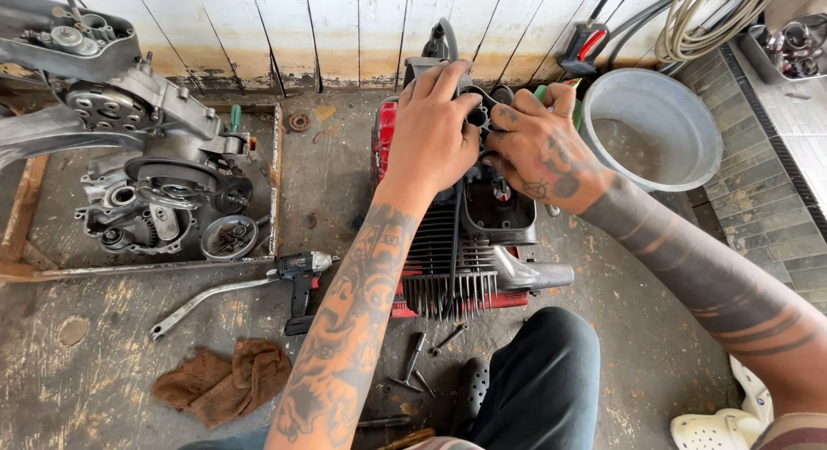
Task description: Assembling a carburetor onto a small engine block while sitting on the floor
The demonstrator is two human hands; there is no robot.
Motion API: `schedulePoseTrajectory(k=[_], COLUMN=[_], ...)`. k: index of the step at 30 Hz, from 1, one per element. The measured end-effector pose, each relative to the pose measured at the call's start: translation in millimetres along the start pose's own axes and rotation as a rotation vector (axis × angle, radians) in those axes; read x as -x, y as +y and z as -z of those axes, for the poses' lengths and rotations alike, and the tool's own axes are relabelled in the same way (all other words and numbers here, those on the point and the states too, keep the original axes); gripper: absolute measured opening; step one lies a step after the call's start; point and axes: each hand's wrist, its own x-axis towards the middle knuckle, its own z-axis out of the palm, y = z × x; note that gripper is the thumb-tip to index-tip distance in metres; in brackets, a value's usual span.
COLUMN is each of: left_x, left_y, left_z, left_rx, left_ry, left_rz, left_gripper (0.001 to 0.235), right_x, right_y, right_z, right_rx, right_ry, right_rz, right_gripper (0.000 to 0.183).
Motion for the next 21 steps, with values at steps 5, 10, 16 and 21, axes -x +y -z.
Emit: schedulePoseTrajectory(k=[5,10,16,21], left_x=[2.5,23.7,164.8,324.0], left_y=[-0.3,2.8,-1.6,-27.2], left_z=[-0.1,16.7,82.8,68.7], left_rx=[-0.05,-0.038,0.193,0.201], left_ry=[0.011,-0.015,0.047,-0.06], left_rz=[-0.048,-0.053,0.065,0.359], left_gripper=[0.028,0.043,0.045,0.047], right_x=[1.7,46.1,137.8,165.3], right_y=[-0.6,-47.0,-132.8,-207.3], right_z=[17.8,72.0,40.2,-111.4], right_rx=[0.065,-0.325,-1.054,-1.462], right_ry=[-0.061,0.154,-0.078,-0.622], right_rz=[0.065,-0.164,-0.482,-0.306], right_gripper=[0.022,0.032,0.017,0.024])
